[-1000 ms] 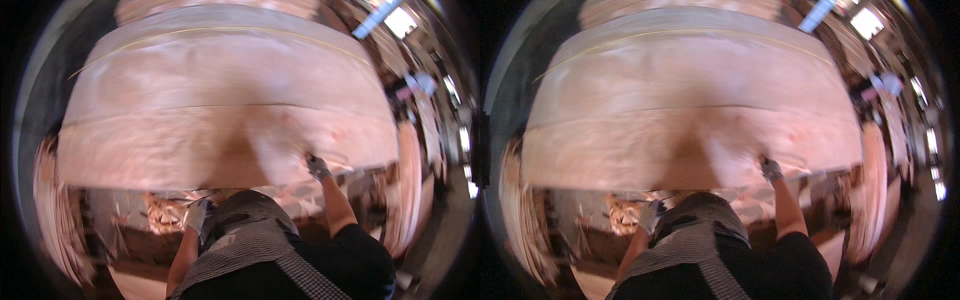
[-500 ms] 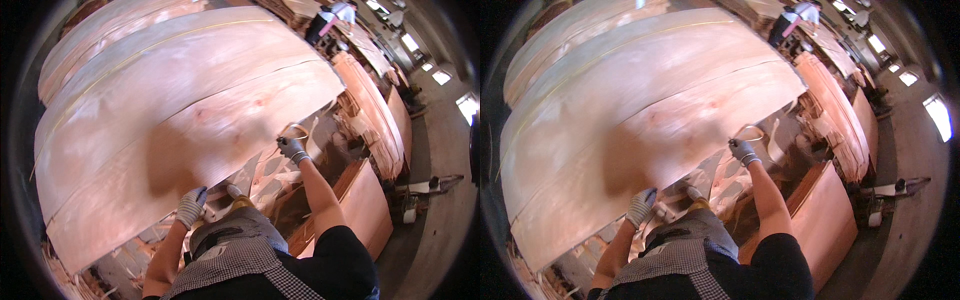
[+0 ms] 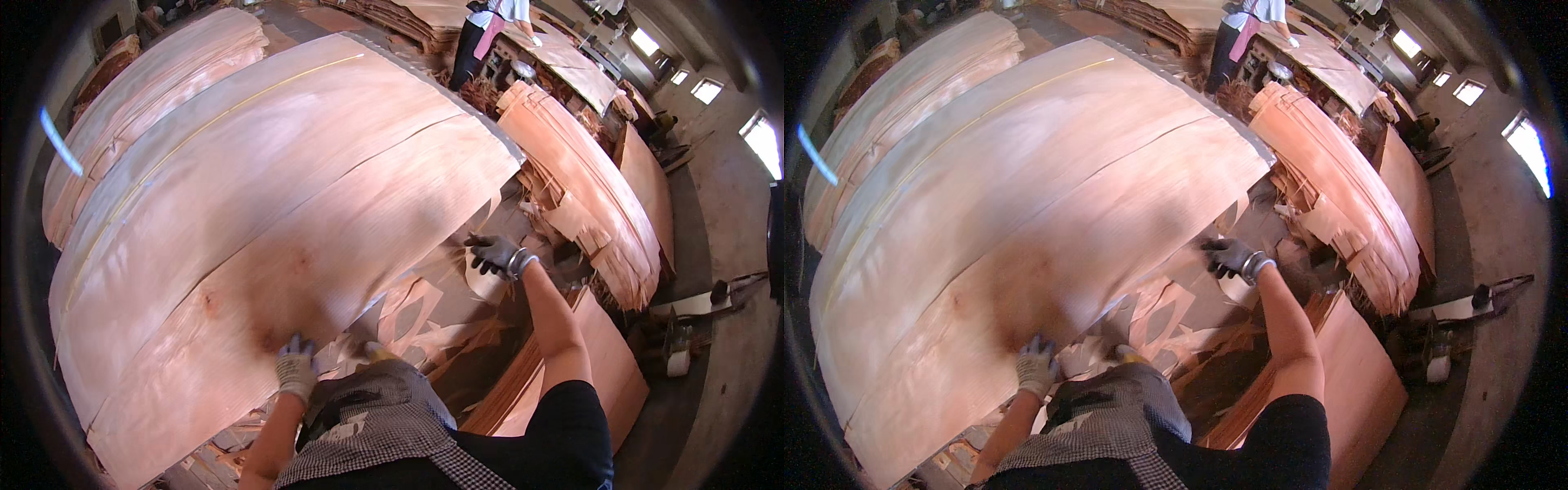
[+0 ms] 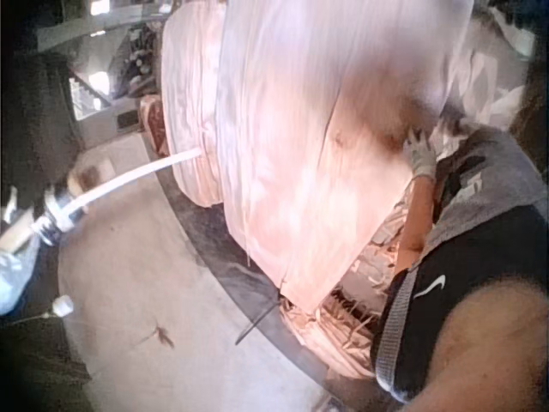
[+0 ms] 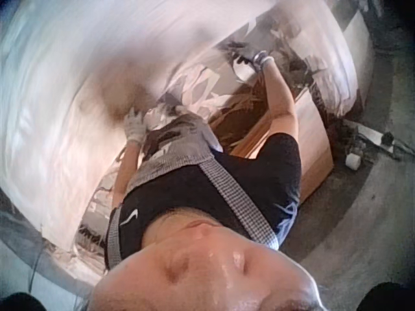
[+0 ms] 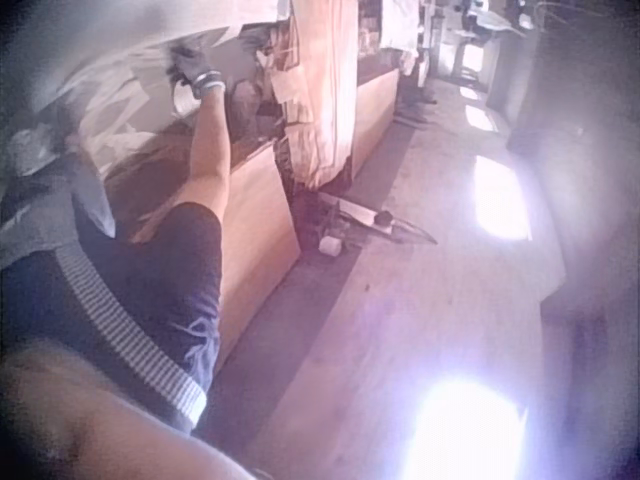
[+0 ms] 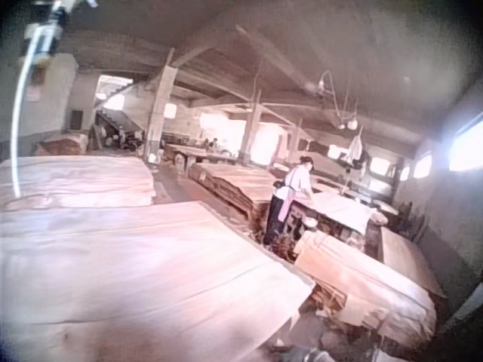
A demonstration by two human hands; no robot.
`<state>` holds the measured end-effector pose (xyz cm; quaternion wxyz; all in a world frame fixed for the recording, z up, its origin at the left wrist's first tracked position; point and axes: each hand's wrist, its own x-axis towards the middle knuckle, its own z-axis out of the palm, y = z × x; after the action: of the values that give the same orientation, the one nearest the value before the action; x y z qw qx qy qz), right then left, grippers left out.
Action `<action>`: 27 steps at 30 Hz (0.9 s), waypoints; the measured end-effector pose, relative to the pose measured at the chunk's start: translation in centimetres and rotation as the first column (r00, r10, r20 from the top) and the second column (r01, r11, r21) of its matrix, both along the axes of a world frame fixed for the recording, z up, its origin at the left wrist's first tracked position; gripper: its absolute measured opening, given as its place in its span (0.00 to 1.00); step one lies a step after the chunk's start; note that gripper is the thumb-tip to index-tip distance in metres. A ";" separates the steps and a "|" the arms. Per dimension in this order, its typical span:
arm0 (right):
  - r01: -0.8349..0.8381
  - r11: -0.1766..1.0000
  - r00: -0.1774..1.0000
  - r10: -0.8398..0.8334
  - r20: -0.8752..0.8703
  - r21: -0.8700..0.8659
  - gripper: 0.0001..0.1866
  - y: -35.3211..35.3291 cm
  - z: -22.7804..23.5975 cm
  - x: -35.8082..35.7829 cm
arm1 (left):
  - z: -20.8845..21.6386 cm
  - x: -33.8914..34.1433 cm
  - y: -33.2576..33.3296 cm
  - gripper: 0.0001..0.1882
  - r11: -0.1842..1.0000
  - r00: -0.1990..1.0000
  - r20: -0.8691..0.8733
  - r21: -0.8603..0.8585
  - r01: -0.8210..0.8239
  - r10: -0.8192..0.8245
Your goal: The person trims pieces of wood veneer using a utility knife, applies strips of adhesive tape to the sheets, and moves the veneer sheets from one stack to another.
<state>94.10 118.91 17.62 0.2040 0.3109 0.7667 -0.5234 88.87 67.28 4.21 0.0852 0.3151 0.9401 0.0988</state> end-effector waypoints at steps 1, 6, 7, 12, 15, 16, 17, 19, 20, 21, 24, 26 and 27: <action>0.038 0.999 0.999 -0.038 0.007 0.013 0.23 3.1 0.6 0.0 | 0.0 0.1 0.0 0.21 1.000 1.000 -0.025 -0.008 0.008 -0.008; 0.296 0.955 0.929 -0.286 -0.233 0.008 0.15 15.1 -1.5 -1.3 | 0.3 -0.2 0.6 0.22 0.993 0.999 -0.042 -0.118 0.003 -0.008; 0.366 0.893 0.921 -0.308 -0.239 0.261 0.11 16.9 -1.9 -1.4 | 0.5 -0.5 0.9 0.23 0.994 0.999 -0.034 -0.110 0.004 -0.008; 0.519 0.834 0.791 -0.387 -0.474 0.186 0.09 15.7 -5.6 -1.9 | 1.7 -0.1 1.4 0.24 0.989 0.999 -0.036 -0.142 -0.027 0.022; 0.440 0.895 0.843 -0.384 -0.375 0.071 0.10 9.0 -7.0 -2.1 | 1.8 0.1 1.1 0.26 0.984 0.998 0.040 -0.175 -0.033 0.040; 0.375 0.919 0.856 -0.394 -0.334 -0.121 0.10 6.3 -7.3 -1.8 | 1.7 0.2 0.9 0.27 0.986 0.988 0.132 -0.156 -0.053 0.074; 0.272 0.953 0.902 -0.301 -0.309 -0.136 0.11 3.0 -7.9 -1.8 | 1.6 0.2 0.7 0.28 0.985 0.991 0.106 -0.159 -0.061 0.079; 0.135 0.958 0.969 -0.181 -0.168 -0.254 0.12 -4.0 -8.9 -1.7 | 1.2 0.4 0.3 0.30 0.973 0.987 0.130 -0.222 -0.069 0.099; 0.071 0.915 0.990 -0.114 -0.087 -0.397 0.13 -7.6 -9.3 -1.4 | 1.0 0.4 0.1 0.30 0.978 0.989 0.111 -0.193 -0.076 0.099; 0.014 0.913 1.000 -0.016 -0.002 -0.407 0.14 -11.5 -10.1 -1.1 | 0.7 0.5 -0.1 0.29 0.985 0.991 0.093 -0.154 -0.083 0.098; -0.091 0.787 0.975 0.196 0.108 -0.610 0.16 -22.9 -13.8 0.4 | 0.0 0.8 -0.8 0.28 0.994 0.997 0.016 -0.085 -0.068 0.070; 0.065 0.664 0.988 0.060 0.140 -0.745 0.14 -29.0 -17.1 0.9 | -0.6 0.9 -1.3 0.28 0.994 0.998 0.007 -0.091 -0.065 0.066; 0.098 0.524 0.995 -0.057 0.081 -0.846 0.13 -30.8 -18.6 0.6 | -0.8 1.0 -1.5 0.28 0.998 0.998 0.006 -0.030 -0.060 0.060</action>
<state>94.70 88.08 -0.95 0.3223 0.2173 0.3964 -0.8317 89.91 65.73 3.37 0.0903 0.2849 0.9502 0.0882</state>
